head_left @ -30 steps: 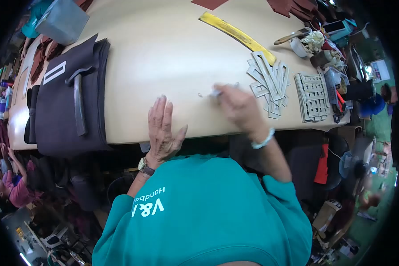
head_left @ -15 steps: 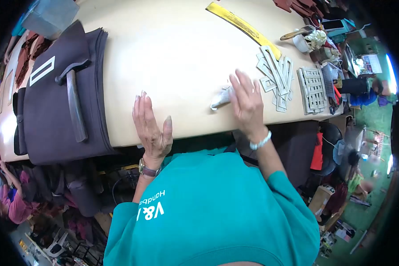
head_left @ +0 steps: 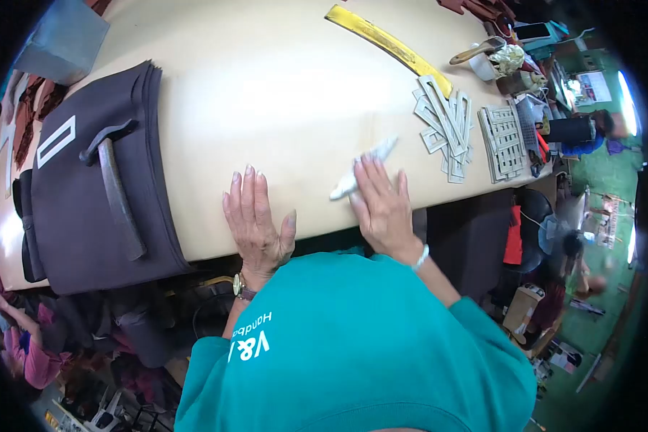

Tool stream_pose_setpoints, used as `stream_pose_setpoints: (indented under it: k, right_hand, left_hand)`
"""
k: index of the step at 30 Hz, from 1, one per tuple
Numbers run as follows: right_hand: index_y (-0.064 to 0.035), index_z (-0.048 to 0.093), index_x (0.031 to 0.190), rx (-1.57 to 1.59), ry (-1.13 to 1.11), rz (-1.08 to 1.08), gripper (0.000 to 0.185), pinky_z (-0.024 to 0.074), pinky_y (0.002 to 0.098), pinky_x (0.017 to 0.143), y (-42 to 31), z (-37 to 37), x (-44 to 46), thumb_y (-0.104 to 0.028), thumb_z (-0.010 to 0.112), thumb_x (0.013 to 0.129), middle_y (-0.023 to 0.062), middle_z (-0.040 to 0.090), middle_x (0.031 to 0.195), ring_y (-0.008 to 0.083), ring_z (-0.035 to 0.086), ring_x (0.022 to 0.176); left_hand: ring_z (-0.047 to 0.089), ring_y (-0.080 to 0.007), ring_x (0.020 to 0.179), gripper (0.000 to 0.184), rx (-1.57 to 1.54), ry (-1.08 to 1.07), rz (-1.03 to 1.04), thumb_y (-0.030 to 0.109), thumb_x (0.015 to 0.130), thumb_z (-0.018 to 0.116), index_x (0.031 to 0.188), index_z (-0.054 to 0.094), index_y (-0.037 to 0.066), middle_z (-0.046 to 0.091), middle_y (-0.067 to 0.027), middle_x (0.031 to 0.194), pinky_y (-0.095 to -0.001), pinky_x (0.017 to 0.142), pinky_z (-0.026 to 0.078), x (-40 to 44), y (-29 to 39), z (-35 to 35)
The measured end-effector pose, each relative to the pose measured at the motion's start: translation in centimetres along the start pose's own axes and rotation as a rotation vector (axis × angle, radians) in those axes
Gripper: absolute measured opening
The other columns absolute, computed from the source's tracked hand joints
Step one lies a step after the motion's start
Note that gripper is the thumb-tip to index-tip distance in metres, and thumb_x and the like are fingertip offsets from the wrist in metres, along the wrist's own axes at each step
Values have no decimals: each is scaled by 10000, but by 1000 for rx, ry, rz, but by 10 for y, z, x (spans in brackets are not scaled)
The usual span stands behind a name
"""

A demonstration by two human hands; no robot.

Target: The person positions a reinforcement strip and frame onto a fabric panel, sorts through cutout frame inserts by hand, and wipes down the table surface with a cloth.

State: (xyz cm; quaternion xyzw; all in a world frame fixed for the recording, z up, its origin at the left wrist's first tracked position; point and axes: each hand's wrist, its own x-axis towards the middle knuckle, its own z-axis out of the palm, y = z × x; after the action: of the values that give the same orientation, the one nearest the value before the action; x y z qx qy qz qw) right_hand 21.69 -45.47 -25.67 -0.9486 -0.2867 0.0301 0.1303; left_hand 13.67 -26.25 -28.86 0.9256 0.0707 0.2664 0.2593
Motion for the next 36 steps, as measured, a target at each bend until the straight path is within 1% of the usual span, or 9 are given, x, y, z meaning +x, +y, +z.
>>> stream_pose_setpoints:
  k: [7, 11, 14, 17, 20, 23, 30, 33, 36]
  right_hand:
    - [-43, 449, 1280, -99, 151, 33, 448, 171, 628, 1011, 52, 2, 117, -296, 374, 919, 141, 406, 1368, 278, 367, 1275]
    - [-64, 464, 1279, -69, 132, -37, 440, 179, 649, 992, 20, 8, 33, -288, 405, 905, 121, 436, 1351, 290, 379, 1268]
    - [-94, 466, 1292, -23, 44, -26, 413, 178, 629, 1010, 10, -4, 11, -230, 433, 904, 106, 439, 1354, 240, 405, 1259]
    - [-111, 468, 1295, -75, 129, 11, 412, 167, 629, 1015, 37, -4, 75, -211, 440, 896, 93, 443, 1353, 225, 396, 1270]
    - [-105, 486, 1281, -67, 212, 7, 420, 158, 638, 1008, 33, 5, 69, -249, 455, 887, 93, 453, 1344, 244, 440, 1230]
    - [-98, 505, 1256, -12, 91, 16, 383, 159, 637, 1007, 17, -1, 22, -221, 441, 900, 89, 467, 1333, 250, 449, 1217]
    - [-103, 546, 1205, -51, 221, 29, 337, 177, 645, 990, 24, 3, 55, -203, 437, 903, 88, 502, 1295, 240, 457, 1208]
    - [-111, 539, 1224, -10, 154, 39, 341, 198, 628, 995, 16, 1, 32, -183, 431, 909, 87, 507, 1293, 245, 452, 1218]
    - [-119, 522, 1245, -40, 150, -8, 359, 197, 618, 1008, 21, -3, 79, -190, 445, 902, 78, 499, 1303, 232, 438, 1234]
  left_hand:
    - [317, -378, 1286, 608, -9, -75, 84, 406, 885, 445, 1347, 355, 20, 369, -185, 1377, -545, 1018, 231, -1, -2, -5]
    - [318, -373, 1286, 612, -16, -40, 56, 424, 888, 438, 1351, 354, 33, 374, -171, 1378, -544, 1016, 235, -2, -4, -2]
    - [322, -370, 1283, 610, 24, -47, 26, 433, 892, 427, 1347, 360, 31, 381, -174, 1369, -546, 1012, 241, 1, -1, -1]
    - [325, -370, 1280, 611, 21, -76, 45, 437, 894, 422, 1345, 363, 30, 379, -176, 1369, -546, 1012, 241, 1, 1, -3]
    - [325, -371, 1278, 614, 22, -79, 65, 442, 894, 420, 1344, 363, 28, 376, -178, 1371, -545, 1014, 239, -3, -4, -5]
    - [317, -377, 1281, 621, 27, -88, 34, 452, 893, 419, 1344, 363, 27, 373, -180, 1372, -547, 1015, 233, -1, -2, 0]
    - [311, -378, 1287, 628, 18, -98, 80, 456, 895, 414, 1353, 350, 31, 367, -175, 1379, -556, 1017, 224, -4, -3, -5]
    - [310, -378, 1288, 631, -3, -98, 61, 453, 894, 421, 1359, 340, 35, 363, -170, 1383, -558, 1018, 220, -1, -2, -3]
    - [308, -376, 1290, 639, -9, -106, 61, 452, 887, 433, 1362, 337, 36, 358, -167, 1388, -559, 1022, 215, -2, -1, -4]
